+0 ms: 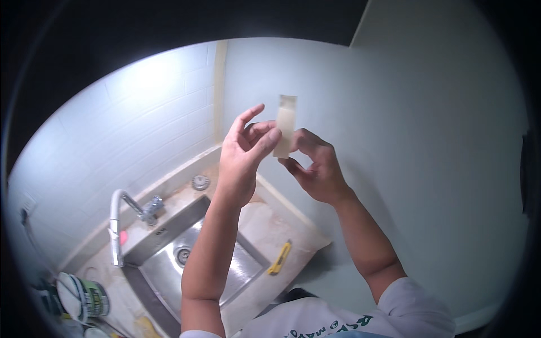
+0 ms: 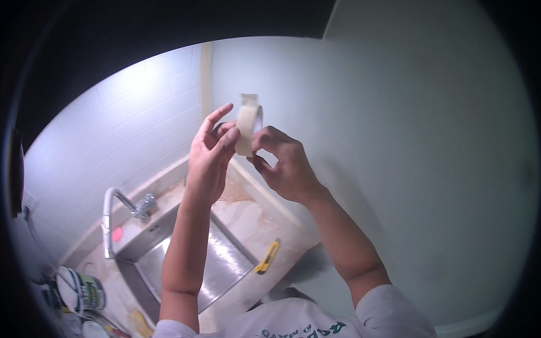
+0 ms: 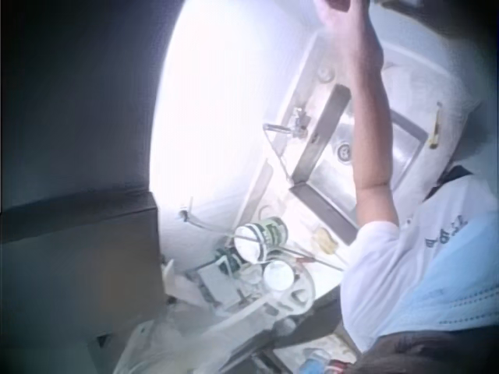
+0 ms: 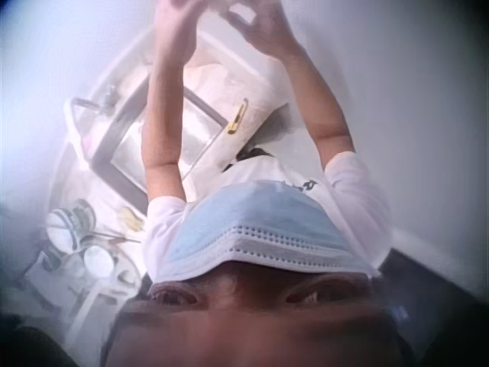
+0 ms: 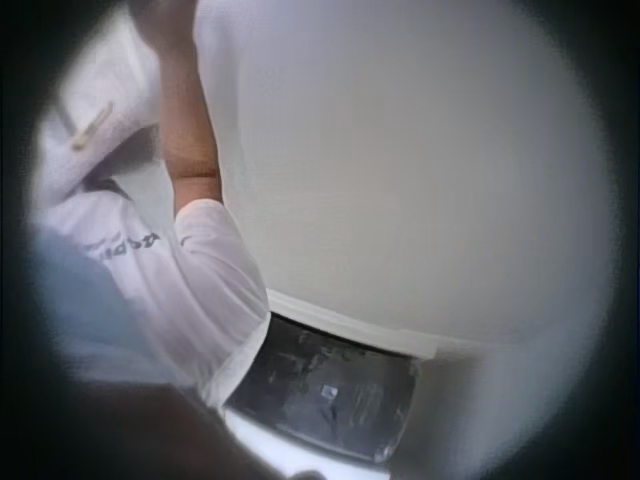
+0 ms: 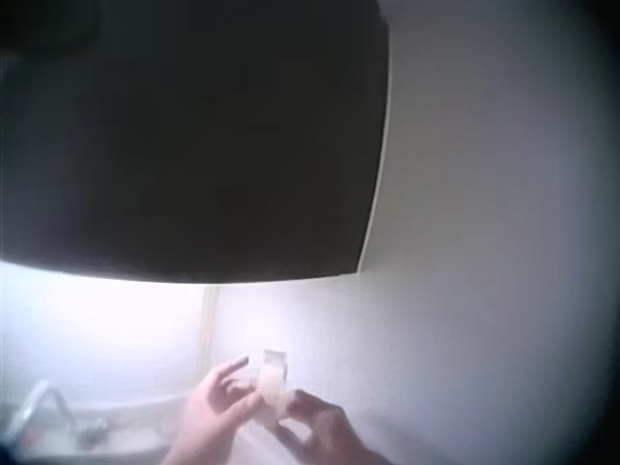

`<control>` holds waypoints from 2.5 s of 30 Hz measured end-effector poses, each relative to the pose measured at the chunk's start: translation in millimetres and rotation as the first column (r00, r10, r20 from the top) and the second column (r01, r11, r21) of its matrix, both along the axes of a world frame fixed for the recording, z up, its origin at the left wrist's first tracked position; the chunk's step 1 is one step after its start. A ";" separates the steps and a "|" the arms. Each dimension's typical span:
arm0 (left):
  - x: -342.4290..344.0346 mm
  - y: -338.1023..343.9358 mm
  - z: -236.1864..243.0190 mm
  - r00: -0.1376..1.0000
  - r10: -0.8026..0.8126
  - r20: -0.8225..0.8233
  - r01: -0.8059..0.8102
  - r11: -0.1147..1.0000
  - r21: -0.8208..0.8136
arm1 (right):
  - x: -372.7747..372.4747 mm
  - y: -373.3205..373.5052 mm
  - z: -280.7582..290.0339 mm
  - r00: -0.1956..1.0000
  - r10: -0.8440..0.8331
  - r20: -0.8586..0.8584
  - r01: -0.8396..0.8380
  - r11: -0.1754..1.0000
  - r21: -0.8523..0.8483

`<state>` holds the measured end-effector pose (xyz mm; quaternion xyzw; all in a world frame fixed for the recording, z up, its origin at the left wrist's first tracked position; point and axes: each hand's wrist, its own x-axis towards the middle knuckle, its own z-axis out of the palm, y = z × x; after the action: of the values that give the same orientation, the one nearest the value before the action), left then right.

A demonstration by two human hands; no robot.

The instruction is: The person applies a bead of sealant along the joint between a countertop and the wall using a caulking gun. They then smooth the bead with a finger and use a utility knife to trim excess material. The person also applies masking tape along the edge to create a clean line.

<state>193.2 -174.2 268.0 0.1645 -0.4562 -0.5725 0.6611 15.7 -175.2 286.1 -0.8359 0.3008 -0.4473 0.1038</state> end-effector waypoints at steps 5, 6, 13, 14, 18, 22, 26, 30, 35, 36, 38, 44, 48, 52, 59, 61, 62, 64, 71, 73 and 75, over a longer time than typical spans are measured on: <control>18.8 15.3 7.3 0.906 0.197 0.375 -0.185 0.980 -0.066 | 28.6 -18.7 -30.6 0.958 0.139 0.249 -0.167 0.982 0.092; 22.7 21.1 14.7 0.874 0.246 0.420 -0.239 0.969 -0.069 | 33.0 -20.5 -35.0 0.939 0.163 0.304 -0.200 0.975 0.093; 34.3 10.7 18.5 0.697 0.344 0.629 -0.421 0.907 -0.029 | 34.6 -33.7 -80.9 0.818 0.247 0.519 -0.336 0.938 0.083; 32.4 2.0 20.0 0.668 0.333 0.666 -0.419 0.907 -0.032 | 28.7 -40.5 -85.1 0.845 0.254 0.471 -0.316 0.947 0.055; 33.7 -34.7 26.3 0.778 0.211 0.592 -0.312 0.947 0.073 | 5.4 -56.1 -88.6 0.915 0.248 0.319 -0.273 0.961 0.036; 46.3 -69.8 19.1 0.831 -0.031 0.555 -0.046 0.991 0.125 | -24.6 -57.8 -68.1 0.969 0.178 0.172 -0.178 0.984 -0.011; 21.2 -88.6 6.5 0.864 -0.132 0.485 0.097 0.991 0.097 | -52.6 -43.8 -50.4 0.994 0.107 -0.025 -0.108 0.994 -0.018; 11.0 -105.4 -53.0 0.938 -0.296 0.181 0.304 0.953 -0.017 | -55.1 -12.1 -31.8 0.931 -0.049 -0.362 0.043 0.999 -0.024; -47.6 -89.9 -82.2 0.907 -0.418 0.050 0.421 0.893 -0.162 | -103.0 14.5 -21.7 0.804 -0.148 -0.576 0.111 0.989 -0.098; -54.2 -94.5 -87.0 0.892 -0.449 0.061 0.452 0.875 -0.175 | -109.1 15.0 -17.3 0.787 -0.121 -0.605 0.084 0.992 -0.090; -68.3 -97.9 -88.6 0.855 -0.516 0.054 0.515 0.832 -0.208 | -109.9 22.0 2.7 0.726 -0.096 -0.681 0.074 0.995 -0.061; -36.6 -147.9 -52.8 0.878 -0.478 -0.022 0.446 0.834 -0.326 | -40.5 1.8 70.1 0.436 -0.286 -0.853 0.136 0.958 -0.252; 0.2 -179.1 -27.3 0.971 -0.236 0.032 0.226 0.870 -0.438 | 14.1 -26.7 97.9 0.283 -0.386 -0.878 -0.014 0.914 -0.406; 17.3 -206.4 -20.2 0.968 -0.209 -0.137 0.106 0.839 -0.533 | 52.4 -48.7 98.5 0.159 -0.471 -0.868 -0.094 0.867 -0.489; 8.8 -256.3 -17.6 0.938 0.018 -0.347 -0.143 0.930 -0.340 | 47.6 -64.0 101.9 0.185 -0.653 -0.735 -0.117 0.728 -0.676; -1.8 -278.5 -12.2 0.919 0.084 -0.384 -0.194 0.947 -0.255 | 21.5 -40.1 107.1 0.194 -0.697 -0.691 -0.026 0.700 -0.714; 2.0 -284.5 -4.3 0.907 0.168 -0.386 -0.266 0.940 -0.214 | 14.1 -27.7 108.0 0.162 -0.729 -0.665 0.035 0.678 -0.734; 0.3 -286.4 15.4 0.872 0.301 -0.387 -0.375 0.918 -0.130 | -4.4 2.9 108.8 0.091 -0.790 -0.606 0.138 0.613 -0.778; 9.3 -329.3 40.6 0.805 0.455 -0.382 -0.489 0.872 0.009 | -49.2 48.6 119.3 -0.136 -0.919 -0.370 0.167 0.347 -0.923; 10.3 -323.5 42.8 0.770 0.524 -0.364 -0.556 0.831 0.019 | -51.4 44.1 125.3 -0.183 -0.924 -0.335 0.160 0.309 -0.938; 12.6 -312.3 45.5 0.727 0.623 -0.287 -0.649 0.760 0.006 | -50.3 36.4 130.5 -0.200 -0.925 -0.322 0.197 0.284 -0.938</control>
<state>205.8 -486.5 313.5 0.1991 -0.3037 -0.3055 0.8802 -34.6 -138.8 416.6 -0.5995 0.5126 0.0941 -0.6074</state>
